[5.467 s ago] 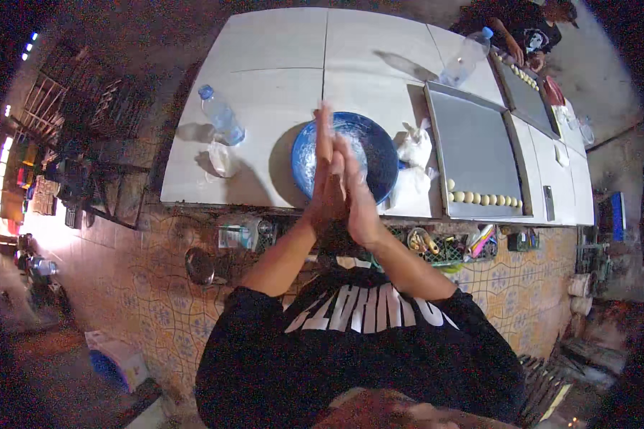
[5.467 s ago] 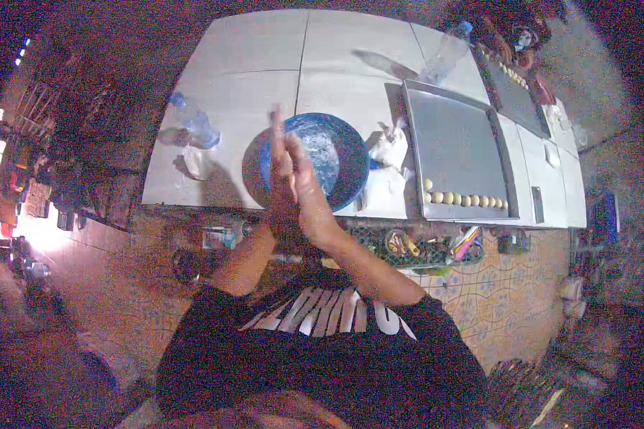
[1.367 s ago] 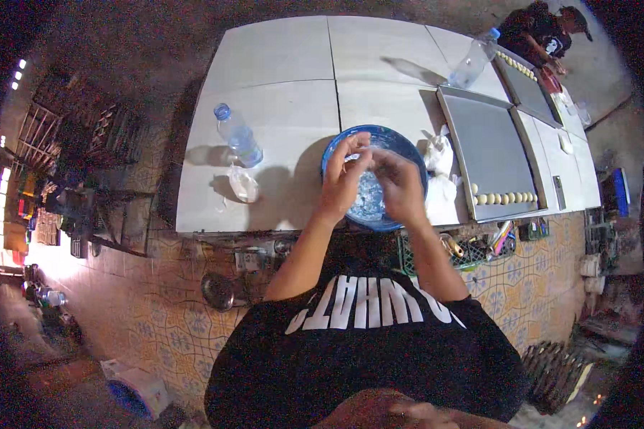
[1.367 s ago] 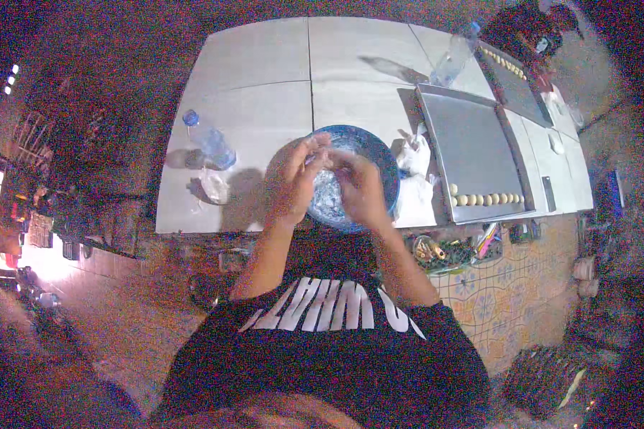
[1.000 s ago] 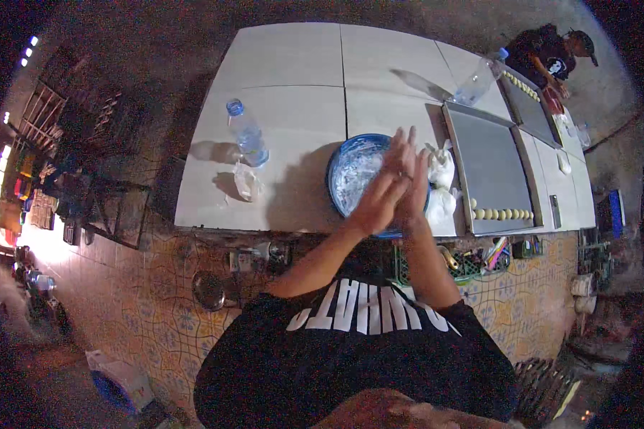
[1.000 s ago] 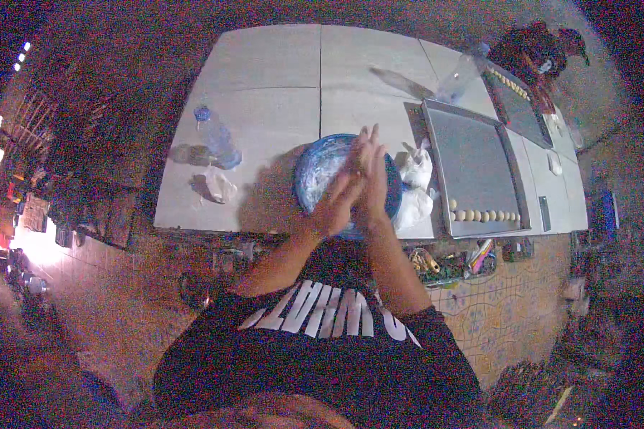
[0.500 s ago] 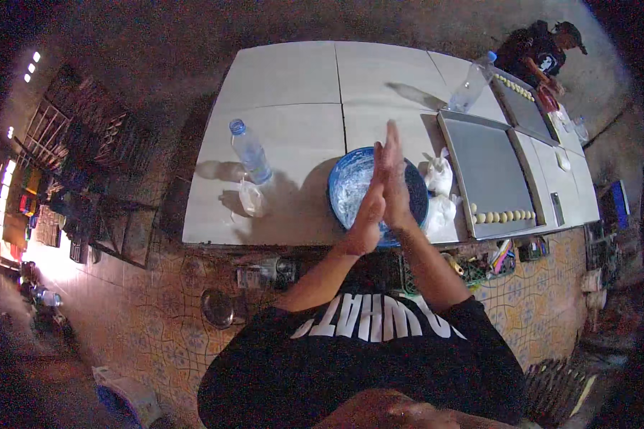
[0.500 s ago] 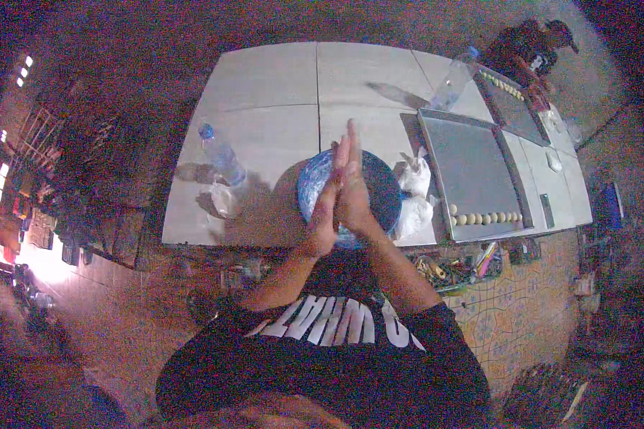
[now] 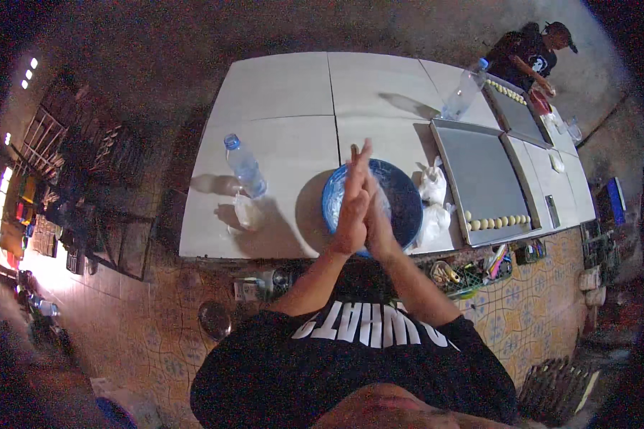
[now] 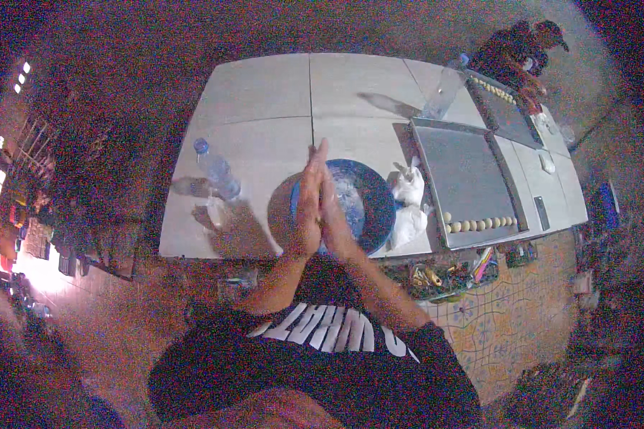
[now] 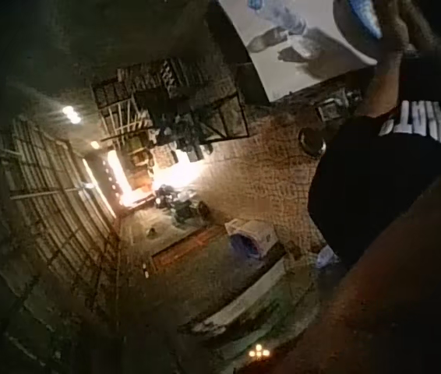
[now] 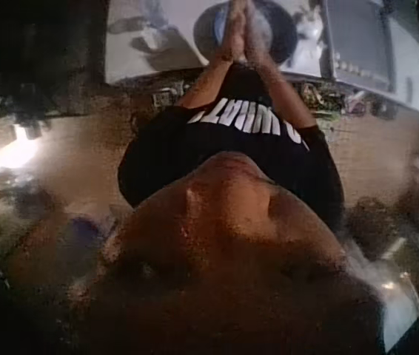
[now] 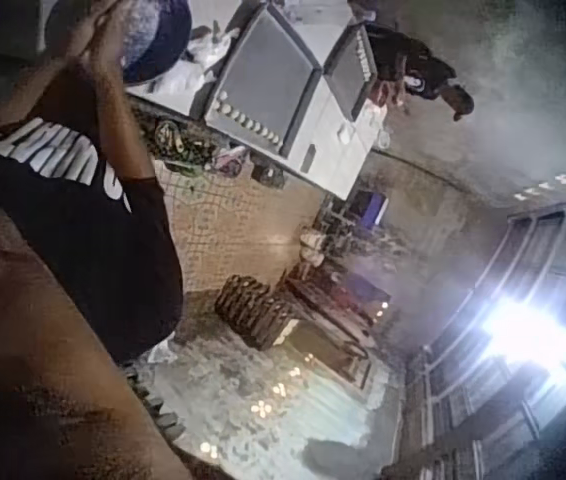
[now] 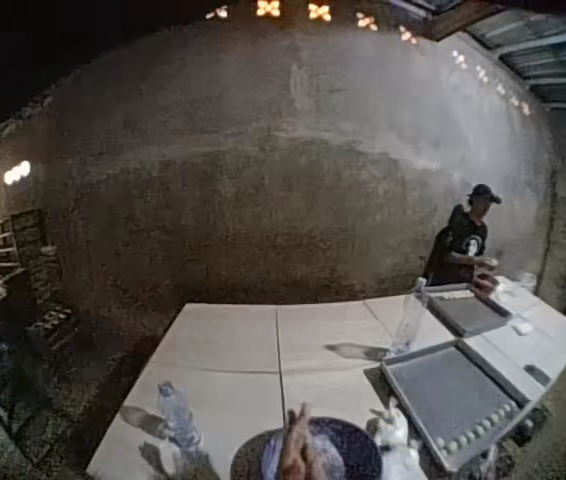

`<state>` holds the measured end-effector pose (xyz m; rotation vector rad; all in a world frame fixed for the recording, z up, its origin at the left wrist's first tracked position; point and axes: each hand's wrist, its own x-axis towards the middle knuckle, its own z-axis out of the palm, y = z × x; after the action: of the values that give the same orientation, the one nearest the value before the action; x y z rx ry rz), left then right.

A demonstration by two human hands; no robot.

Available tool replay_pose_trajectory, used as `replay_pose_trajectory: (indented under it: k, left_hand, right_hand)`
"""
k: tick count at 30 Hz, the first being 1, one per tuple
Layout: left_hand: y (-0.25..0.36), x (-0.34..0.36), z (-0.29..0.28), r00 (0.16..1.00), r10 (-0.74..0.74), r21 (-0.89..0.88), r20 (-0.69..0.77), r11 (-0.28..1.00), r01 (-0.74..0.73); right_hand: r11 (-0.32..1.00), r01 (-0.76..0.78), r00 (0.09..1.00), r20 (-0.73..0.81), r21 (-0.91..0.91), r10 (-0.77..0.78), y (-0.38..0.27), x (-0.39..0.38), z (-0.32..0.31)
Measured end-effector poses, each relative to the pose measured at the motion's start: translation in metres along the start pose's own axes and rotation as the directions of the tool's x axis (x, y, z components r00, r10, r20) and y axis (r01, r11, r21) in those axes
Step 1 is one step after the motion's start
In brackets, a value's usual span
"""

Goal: The person rolls pieces of dough into balls between their hands, places them onto a metal baking tray, and presses indentations into dough balls by hand.

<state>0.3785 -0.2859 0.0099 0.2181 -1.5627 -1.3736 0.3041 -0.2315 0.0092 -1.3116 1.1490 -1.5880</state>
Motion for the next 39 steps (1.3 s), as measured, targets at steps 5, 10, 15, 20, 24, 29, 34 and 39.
replay_pose_trajectory:
  k: [5,10,15,20,24,29,34,39]
  left_hand:
    - [-0.026,-0.005,0.003,0.999,0.039,0.0,-0.005,0.999,-0.039]
    - [-0.005,-0.005,0.034,0.986,0.026,-0.074,0.162,0.997,-0.014]
    - [-0.032,0.014,0.006,0.964,0.255,0.219,0.08,0.939,-0.267]
    - [-0.035,-0.008,0.033,0.991,-0.132,-0.333,0.034,0.933,0.136]
    - [-0.013,-0.008,0.044,0.989,0.03,-0.069,0.148,0.997,-0.02]
    - [-0.039,-0.002,0.003,0.998,-0.036,0.082,-0.055,0.996,0.04]
    - [-0.031,-0.022,0.034,0.996,-0.061,-0.075,0.071,0.995,0.066]
    - [-0.021,-0.008,0.033,0.995,0.061,-0.19,0.077,0.981,-0.045]
  right_hand:
    - [0.996,0.079,0.994,-0.076,0.03,-0.077,-0.018,-0.006,0.006]
    - [0.994,0.108,0.952,-0.289,0.024,-0.096,-0.013,0.021,-0.034]
    - [0.997,-0.078,0.987,-0.14,-0.016,0.075,0.022,-0.032,-0.007]
    - [0.985,0.101,0.978,-0.165,-0.137,-0.124,-0.002,0.004,-0.026]
    - [0.991,0.049,0.97,-0.231,-0.127,-0.078,0.011,0.018,-0.054]
    - [0.987,-0.123,0.987,-0.089,0.101,0.132,0.003,-0.024,0.002]
    - [0.976,0.127,0.973,-0.17,-0.179,-0.158,-0.017,0.02,-0.037]
    - [0.979,0.01,0.993,-0.115,-0.202,-0.034,0.007,-0.001,-0.025]
